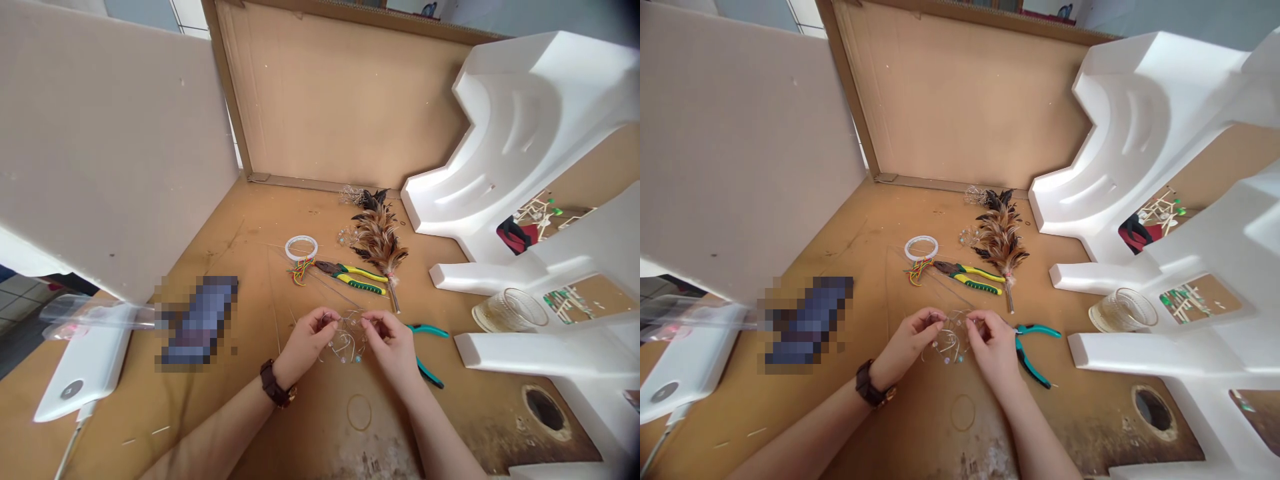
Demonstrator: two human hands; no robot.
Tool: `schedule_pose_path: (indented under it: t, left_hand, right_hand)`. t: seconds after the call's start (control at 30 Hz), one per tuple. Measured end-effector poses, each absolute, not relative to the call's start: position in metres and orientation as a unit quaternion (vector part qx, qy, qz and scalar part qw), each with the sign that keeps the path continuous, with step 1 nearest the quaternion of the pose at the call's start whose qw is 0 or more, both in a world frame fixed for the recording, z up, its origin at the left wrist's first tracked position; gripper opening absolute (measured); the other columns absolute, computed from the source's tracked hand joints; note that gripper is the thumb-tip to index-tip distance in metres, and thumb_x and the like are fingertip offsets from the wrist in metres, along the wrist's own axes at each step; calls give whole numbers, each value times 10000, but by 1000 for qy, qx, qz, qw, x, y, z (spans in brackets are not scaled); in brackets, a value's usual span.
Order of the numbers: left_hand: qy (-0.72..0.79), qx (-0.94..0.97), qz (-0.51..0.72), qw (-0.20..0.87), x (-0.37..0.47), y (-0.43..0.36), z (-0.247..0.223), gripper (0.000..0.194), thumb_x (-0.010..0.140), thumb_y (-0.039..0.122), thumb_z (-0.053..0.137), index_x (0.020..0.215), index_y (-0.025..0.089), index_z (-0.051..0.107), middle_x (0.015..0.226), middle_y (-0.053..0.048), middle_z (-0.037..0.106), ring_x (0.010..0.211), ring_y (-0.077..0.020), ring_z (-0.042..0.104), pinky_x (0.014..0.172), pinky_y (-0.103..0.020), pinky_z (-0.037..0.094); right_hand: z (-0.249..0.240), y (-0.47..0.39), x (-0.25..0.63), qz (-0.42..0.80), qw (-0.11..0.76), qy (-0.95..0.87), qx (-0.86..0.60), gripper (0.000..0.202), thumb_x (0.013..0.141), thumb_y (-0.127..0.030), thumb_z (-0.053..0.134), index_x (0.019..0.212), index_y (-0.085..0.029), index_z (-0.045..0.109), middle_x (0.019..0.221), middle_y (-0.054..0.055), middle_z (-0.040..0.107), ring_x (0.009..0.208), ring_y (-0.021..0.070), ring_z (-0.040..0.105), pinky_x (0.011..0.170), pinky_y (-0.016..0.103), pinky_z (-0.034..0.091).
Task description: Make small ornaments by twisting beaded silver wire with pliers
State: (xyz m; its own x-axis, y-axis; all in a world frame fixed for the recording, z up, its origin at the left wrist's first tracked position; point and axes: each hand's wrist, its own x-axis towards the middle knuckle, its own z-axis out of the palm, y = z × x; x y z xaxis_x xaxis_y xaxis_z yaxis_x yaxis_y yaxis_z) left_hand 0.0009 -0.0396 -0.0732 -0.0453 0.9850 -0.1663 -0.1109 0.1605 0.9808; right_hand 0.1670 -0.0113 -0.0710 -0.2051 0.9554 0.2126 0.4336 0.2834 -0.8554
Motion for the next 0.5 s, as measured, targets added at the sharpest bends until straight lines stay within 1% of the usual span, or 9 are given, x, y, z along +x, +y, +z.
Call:
schedule_pose_path:
  t: [0.1, 0.17, 0.23, 0.33, 0.5]
  left_hand:
    - [503, 408, 499, 575, 1, -41, -74, 173, 740, 298, 570, 829, 150, 561, 708, 22, 508, 535, -63, 415, 505, -184, 363]
    - [494, 414, 492, 585, 1, -41, -74, 181, 749, 307, 567, 843, 153, 552, 707, 27, 499, 525, -61, 406, 492, -182, 356]
    - [502, 432, 487, 570, 0, -41, -75, 186, 755, 317, 566, 846, 156, 550, 704, 26, 498, 527, -64, 404, 482, -180, 348]
    - [521, 472, 472, 532, -1, -41, -76, 193, 765, 332, 559, 854, 161, 558, 717, 18, 520, 540, -75, 417, 492, -186, 361]
    - [530, 518, 432, 514, -6, -39, -81, 191, 796, 321, 530, 887, 158, 570, 735, 2, 550, 578, -91, 475, 536, -200, 407]
  right_hand:
    - [-68, -11, 166, 451, 411, -613, -502, 238, 772, -412, 579, 825, -180, 594, 508, -33, 532, 382, 96, 442, 392, 223, 377]
    - [-67, -10, 166, 476, 420, -585, -505, 269, 754, -432, 594, 837, -176, 606, 550, -20, 560, 359, 84, 420, 359, 219, 355]
    - [-66, -9, 167, 458, 417, -608, -497, 257, 769, -416, 583, 857, -180, 633, 644, 4, 589, 375, 75, 425, 364, 218, 362]
    - [-68, -8, 170, 412, 398, -672, -468, 214, 812, -368, 542, 868, -195, 655, 752, 23, 598, 448, 79, 472, 423, 216, 401]
    - [-72, -7, 172, 402, 387, -689, -462, 216, 841, -353, 504, 870, -186, 638, 736, 27, 607, 509, 97, 505, 442, 202, 407]
